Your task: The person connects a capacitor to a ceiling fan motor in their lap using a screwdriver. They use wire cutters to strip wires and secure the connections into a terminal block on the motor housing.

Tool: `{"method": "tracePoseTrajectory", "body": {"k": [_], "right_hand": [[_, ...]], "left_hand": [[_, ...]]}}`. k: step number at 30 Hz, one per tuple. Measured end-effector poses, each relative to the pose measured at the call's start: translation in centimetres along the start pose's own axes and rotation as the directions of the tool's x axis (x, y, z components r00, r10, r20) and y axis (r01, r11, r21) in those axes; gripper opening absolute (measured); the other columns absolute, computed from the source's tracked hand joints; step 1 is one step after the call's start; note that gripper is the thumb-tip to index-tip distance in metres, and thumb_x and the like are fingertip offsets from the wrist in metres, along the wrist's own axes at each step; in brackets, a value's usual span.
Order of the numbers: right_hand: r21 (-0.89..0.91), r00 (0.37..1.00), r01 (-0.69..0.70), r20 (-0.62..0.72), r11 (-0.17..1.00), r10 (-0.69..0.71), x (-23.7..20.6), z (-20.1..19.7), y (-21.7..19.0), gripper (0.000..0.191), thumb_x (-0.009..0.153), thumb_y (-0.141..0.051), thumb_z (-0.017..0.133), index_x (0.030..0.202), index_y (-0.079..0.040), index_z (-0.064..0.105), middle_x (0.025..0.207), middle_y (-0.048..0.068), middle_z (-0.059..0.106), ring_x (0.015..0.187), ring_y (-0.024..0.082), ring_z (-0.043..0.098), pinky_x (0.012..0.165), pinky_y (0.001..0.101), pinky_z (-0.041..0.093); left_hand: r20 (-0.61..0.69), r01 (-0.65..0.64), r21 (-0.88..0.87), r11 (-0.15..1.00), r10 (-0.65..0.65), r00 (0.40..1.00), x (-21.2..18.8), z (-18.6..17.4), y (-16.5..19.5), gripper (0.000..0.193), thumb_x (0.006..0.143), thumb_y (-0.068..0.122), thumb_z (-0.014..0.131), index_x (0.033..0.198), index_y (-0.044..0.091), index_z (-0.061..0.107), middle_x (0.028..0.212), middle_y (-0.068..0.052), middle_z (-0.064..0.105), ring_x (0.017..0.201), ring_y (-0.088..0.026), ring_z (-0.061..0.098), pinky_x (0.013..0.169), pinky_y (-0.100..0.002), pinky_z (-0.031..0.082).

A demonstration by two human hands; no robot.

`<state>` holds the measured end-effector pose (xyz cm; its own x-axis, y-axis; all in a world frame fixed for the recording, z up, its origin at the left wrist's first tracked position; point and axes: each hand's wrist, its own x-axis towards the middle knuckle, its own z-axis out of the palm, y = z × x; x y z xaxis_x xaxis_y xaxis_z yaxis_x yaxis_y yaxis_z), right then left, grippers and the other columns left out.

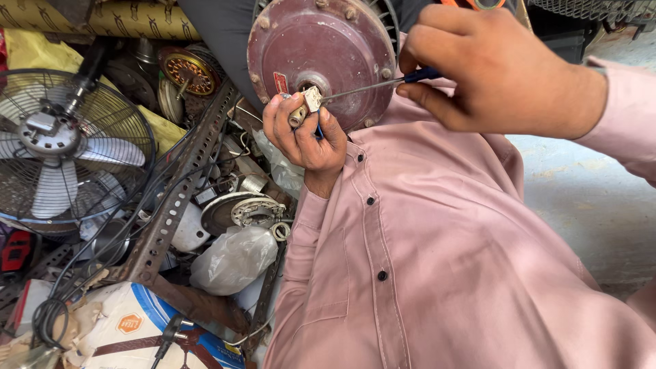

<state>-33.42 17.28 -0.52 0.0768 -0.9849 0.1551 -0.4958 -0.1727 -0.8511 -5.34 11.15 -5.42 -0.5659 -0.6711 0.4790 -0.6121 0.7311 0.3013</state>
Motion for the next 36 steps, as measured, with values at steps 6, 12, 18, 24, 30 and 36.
{"method": "tracePoseTrajectory", "body": {"k": [6, 12, 18, 24, 30, 36], "right_hand": [[-0.316, 0.999, -0.024, 0.037, 0.948, 0.038, 0.1, 0.3, -0.3, 0.023, 0.094, -0.03, 0.077, 0.087, -0.009, 0.069, 0.073, 0.003, 0.056, 0.063, 0.025, 0.058, 0.06, 0.0417, 0.045], [-0.345, 0.987, -0.014, 0.143, 0.938, 0.067, 0.3, 0.7, -0.5, 0.025, 0.092, -0.034, 0.071, 0.095, -0.009, 0.069, 0.076, 0.004, 0.055, 0.065, 0.024, 0.061, 0.053, 0.0373, 0.046], [-0.362, 0.871, 0.48, 0.308, 0.799, -0.383, 0.3, -0.8, 1.0, 0.047, 0.08, -0.011, 0.072, 0.126, -0.001, 0.071, 0.078, 0.005, 0.054, 0.067, 0.02, 0.062, 0.056, 0.0344, 0.05], [-0.045, 0.942, -0.005, 0.334, 0.999, 0.02, 0.9, 0.4, 1.2, 0.028, 0.086, -0.02, 0.067, 0.113, -0.013, 0.073, 0.082, 0.0, 0.07, 0.07, 0.018, 0.066, 0.059, 0.036, 0.049], [0.328, 0.76, -0.569, 0.558, 0.754, 0.332, 2.6, 0.2, 0.5, 0.023, 0.102, -0.022, 0.064, 0.107, -0.006, 0.081, 0.079, 0.014, 0.069, 0.069, 0.031, 0.062, 0.063, 0.0407, 0.051], [-0.232, 0.861, -0.033, 0.487, 0.972, 0.146, 1.1, 0.1, -1.2, 0.029, 0.097, -0.022, 0.063, 0.124, -0.013, 0.072, 0.084, 0.003, 0.074, 0.072, 0.021, 0.07, 0.06, 0.0324, 0.051]], "left_hand": [[-0.007, -0.007, -0.001, 1.0, 0.007, 1.0, -0.3, 0.0, -0.4, 0.024, 0.106, 0.018, 0.059, 0.09, 0.001, 0.059, 0.123, -0.016, 0.06, 0.128, -0.035, 0.052, 0.106, -0.05, 0.052], [-0.023, -0.004, -0.001, 1.0, 0.004, 1.0, 0.2, -0.2, -0.1, 0.022, 0.106, 0.018, 0.06, 0.092, 0.001, 0.061, 0.123, -0.015, 0.061, 0.127, -0.035, 0.053, 0.105, -0.05, 0.052], [-0.002, -0.011, -0.031, 0.999, 0.011, 1.0, 0.8, -0.7, 0.0, 0.018, 0.106, 0.015, 0.06, 0.094, 0.001, 0.062, 0.125, -0.016, 0.061, 0.126, -0.036, 0.053, 0.106, -0.051, 0.051], [0.019, -0.003, -0.036, 0.999, 0.004, 1.0, 0.7, -1.1, -0.2, 0.016, 0.105, 0.014, 0.062, 0.095, 0.001, 0.062, 0.124, -0.015, 0.061, 0.126, -0.036, 0.054, 0.106, -0.05, 0.052], [0.032, -0.001, -0.081, 0.997, 0.004, 0.999, 1.3, -1.5, 0.0, 0.017, 0.105, 0.013, 0.063, 0.095, 0.0, 0.06, 0.122, -0.016, 0.062, 0.125, -0.038, 0.054, 0.105, -0.051, 0.051], [0.034, -0.011, -0.106, 0.994, 0.015, 0.999, 1.7, -2.1, -0.1, 0.017, 0.106, 0.013, 0.063, 0.096, -0.001, 0.061, 0.123, -0.018, 0.062, 0.125, -0.038, 0.055, 0.105, -0.049, 0.053]]}}
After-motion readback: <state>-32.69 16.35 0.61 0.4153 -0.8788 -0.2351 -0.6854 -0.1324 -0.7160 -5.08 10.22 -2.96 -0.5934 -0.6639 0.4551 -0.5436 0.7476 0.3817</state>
